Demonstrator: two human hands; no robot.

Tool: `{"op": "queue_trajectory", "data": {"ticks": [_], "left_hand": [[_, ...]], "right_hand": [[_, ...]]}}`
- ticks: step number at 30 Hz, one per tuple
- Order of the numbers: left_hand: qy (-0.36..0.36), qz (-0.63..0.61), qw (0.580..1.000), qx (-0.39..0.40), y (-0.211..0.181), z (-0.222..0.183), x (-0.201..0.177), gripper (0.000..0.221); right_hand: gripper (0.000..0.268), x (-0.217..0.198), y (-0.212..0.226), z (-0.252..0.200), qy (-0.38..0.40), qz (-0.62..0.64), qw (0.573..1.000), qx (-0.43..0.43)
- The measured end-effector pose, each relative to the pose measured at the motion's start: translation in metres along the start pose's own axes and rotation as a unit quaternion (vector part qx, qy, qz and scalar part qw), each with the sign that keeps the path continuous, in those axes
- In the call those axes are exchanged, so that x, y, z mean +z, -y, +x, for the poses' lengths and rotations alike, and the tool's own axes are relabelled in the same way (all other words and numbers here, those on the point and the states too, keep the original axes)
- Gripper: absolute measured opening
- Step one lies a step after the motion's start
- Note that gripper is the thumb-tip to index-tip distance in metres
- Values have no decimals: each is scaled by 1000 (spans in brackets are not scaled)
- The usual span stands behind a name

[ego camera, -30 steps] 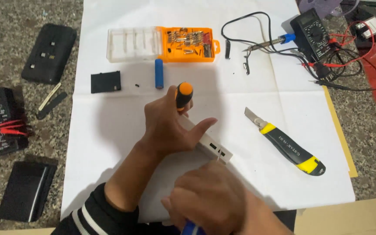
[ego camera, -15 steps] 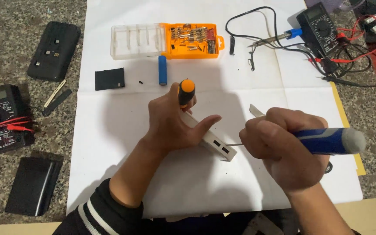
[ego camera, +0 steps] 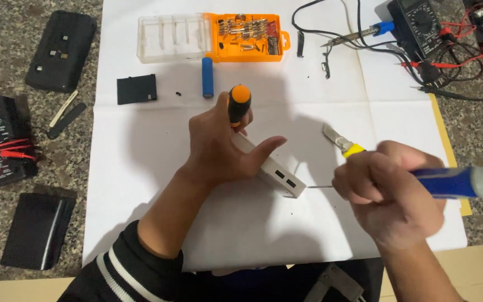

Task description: Disassembling a power bank casing using a utility knife and a screwdriver to pry it open.

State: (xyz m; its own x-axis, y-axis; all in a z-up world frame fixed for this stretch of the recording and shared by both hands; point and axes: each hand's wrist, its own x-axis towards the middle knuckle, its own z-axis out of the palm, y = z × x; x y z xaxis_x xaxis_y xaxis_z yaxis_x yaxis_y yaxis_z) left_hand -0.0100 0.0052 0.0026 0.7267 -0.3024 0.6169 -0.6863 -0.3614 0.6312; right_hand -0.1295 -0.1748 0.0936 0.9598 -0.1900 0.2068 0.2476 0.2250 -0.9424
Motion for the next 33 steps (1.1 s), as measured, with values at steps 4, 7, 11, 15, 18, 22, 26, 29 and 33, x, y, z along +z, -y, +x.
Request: {"op": "queue_trajectory", "data": {"ticks": [4, 7, 11, 15, 18, 22, 26, 29, 33], "left_hand": [[15, -1, 1000, -16, 0, -3, -3, 62], [12, -3, 1000, -15, -1, -1, -2, 63], [13, -2, 1000, -19, 0, -1, -3, 62], [16, 1, 1000, -26, -1, -1, -2, 65], [17, 0, 999, -31, 0, -1, -2, 65], [11, -8, 1000, -14, 0, -1, -3, 64], [11, -7, 1000, -13, -1, -1, -3, 66], [15, -3, 1000, -21, 1, -2, -1, 68], [34, -15, 998, -51, -1, -1, -3, 68]], "right_hand": [[26, -3, 7, -6, -24, -7, 999, -30], [24, -8, 9, -6, -5, 22, 999, -43], [20, 7, 10, 0, -16, -24, 999, -45], [23, 4, 9, 1, -6, -12, 1000, -23], [24, 6, 11, 3, 0, -21, 1000, -12], [27, 11, 9, 6, 6, -29, 999, -14], [21, 14, 10, 8, 4, -51, 999, -3], [23, 15, 10, 9, 21, -59, 998, -7], [23, 17, 10, 11, 30, -60, 998, -5]]}}
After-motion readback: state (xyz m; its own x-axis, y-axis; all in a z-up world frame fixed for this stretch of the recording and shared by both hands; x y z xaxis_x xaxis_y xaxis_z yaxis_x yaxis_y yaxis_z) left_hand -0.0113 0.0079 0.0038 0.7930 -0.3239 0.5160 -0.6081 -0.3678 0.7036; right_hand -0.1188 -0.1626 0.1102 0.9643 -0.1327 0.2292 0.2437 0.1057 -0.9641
